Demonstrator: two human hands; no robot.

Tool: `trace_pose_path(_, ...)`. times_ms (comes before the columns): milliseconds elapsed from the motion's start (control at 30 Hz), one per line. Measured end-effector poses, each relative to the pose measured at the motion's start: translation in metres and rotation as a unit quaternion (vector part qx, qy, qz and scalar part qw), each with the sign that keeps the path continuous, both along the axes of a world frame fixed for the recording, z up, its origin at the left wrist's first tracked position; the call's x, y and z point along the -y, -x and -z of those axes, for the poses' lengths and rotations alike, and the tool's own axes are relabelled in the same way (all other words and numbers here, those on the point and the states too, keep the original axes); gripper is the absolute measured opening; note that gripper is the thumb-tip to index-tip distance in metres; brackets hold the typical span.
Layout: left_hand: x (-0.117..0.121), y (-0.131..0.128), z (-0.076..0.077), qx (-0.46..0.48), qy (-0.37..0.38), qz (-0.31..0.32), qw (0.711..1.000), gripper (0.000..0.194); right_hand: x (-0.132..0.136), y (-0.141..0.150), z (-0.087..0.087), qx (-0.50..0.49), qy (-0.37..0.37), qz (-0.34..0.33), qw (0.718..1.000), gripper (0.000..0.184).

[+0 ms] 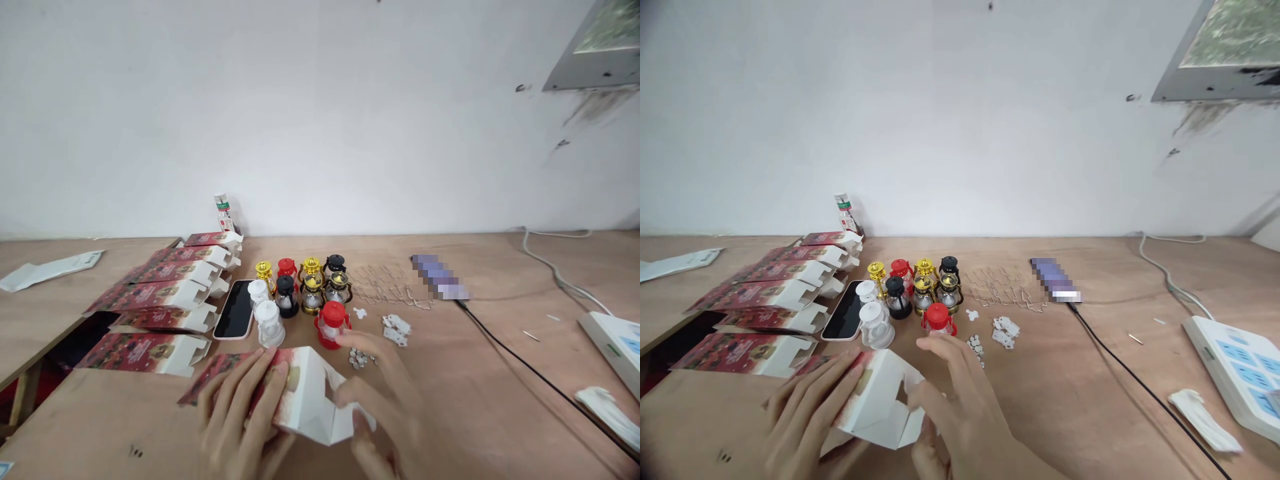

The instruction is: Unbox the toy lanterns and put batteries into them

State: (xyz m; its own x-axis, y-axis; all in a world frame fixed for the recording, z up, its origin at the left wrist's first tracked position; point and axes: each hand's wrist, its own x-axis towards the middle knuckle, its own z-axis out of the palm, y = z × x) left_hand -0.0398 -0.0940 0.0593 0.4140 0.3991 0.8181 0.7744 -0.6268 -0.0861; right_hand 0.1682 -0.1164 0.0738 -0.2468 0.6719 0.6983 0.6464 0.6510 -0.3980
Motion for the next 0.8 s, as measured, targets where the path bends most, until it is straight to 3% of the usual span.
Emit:
trace_pose_path(67, 0.0, 0.0, -0.001, 0.004, 0.004, -0.007, 1.0, 0.035, 0.0, 0.001, 0.002, -0.003, -0.008, 0.009, 1.0, 0.026)
trace_pose_path(267, 0.0, 0.003, -0.002, -0.037, 0.009, 0.001, 0.999, 0.038, -0.001, -0.003, 0.001, 0.046, -0.025, -0.013, 0.999, 0.049)
trace_pose_path(500, -0.002, 0.009, -0.003, -0.061, -0.003, 0.038, 0.997, 0.039, 0.0, -0.006, 0.002, 0.007, 0.106, -0.051, 0.993, 0.038)
trace_pose_path(667, 0.002, 0.015, -0.007, -0.051, 0.046, 0.051, 0.996, 0.054, -0.004, -0.008, 0.016, -0.028, 0.088, -0.02, 0.996, 0.046)
trace_pose_path(800, 0.005, 0.02, -0.007, -0.002, 0.041, 0.052, 0.998, 0.047, -0.008, -0.008, 0.02, -0.026, 0.053, -0.023, 0.998, 0.059)
